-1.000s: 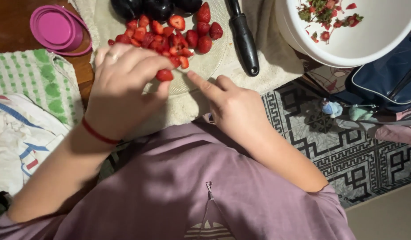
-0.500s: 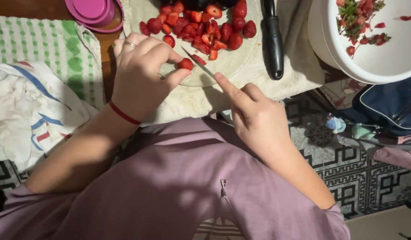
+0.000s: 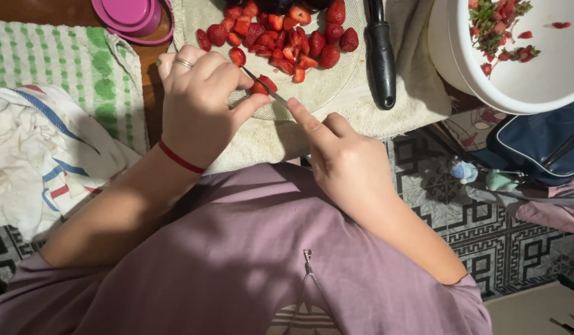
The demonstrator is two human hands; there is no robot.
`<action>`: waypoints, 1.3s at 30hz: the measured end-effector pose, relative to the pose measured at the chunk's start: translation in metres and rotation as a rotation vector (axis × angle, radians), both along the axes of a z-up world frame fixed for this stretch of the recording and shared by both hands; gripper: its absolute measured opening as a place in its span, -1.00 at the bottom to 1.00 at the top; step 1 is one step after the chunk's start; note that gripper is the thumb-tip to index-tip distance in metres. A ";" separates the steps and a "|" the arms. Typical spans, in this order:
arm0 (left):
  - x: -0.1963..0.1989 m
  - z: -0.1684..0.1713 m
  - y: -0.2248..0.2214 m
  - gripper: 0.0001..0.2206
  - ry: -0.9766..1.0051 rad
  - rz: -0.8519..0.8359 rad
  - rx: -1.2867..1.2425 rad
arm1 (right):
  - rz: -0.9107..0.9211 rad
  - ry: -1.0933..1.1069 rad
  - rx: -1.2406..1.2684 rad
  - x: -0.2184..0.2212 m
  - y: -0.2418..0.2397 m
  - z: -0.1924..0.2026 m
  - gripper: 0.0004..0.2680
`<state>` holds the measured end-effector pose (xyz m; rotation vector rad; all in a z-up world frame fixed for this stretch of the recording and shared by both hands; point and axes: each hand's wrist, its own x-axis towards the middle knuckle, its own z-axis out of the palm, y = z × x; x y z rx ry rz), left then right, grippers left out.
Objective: A person is meticulously cutting strawberries into small pieces on a plate using a small knife.
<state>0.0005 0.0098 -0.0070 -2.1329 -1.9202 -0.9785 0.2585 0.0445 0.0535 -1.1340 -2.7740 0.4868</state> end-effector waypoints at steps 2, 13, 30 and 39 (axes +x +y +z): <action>0.000 -0.001 -0.001 -0.51 -0.001 0.000 0.002 | 0.007 -0.004 0.015 -0.003 0.000 0.001 -0.44; 0.002 0.014 -0.001 -0.74 0.002 0.030 0.002 | 0.021 0.021 -0.187 0.001 0.015 -0.005 -0.52; 0.003 0.015 -0.002 -0.81 -0.055 -0.013 -0.040 | 0.010 0.006 -0.013 -0.003 0.001 -0.003 -0.42; -0.002 0.013 0.002 -0.84 -0.072 -0.068 -0.063 | -0.035 0.028 -0.083 -0.022 0.015 -0.017 -0.51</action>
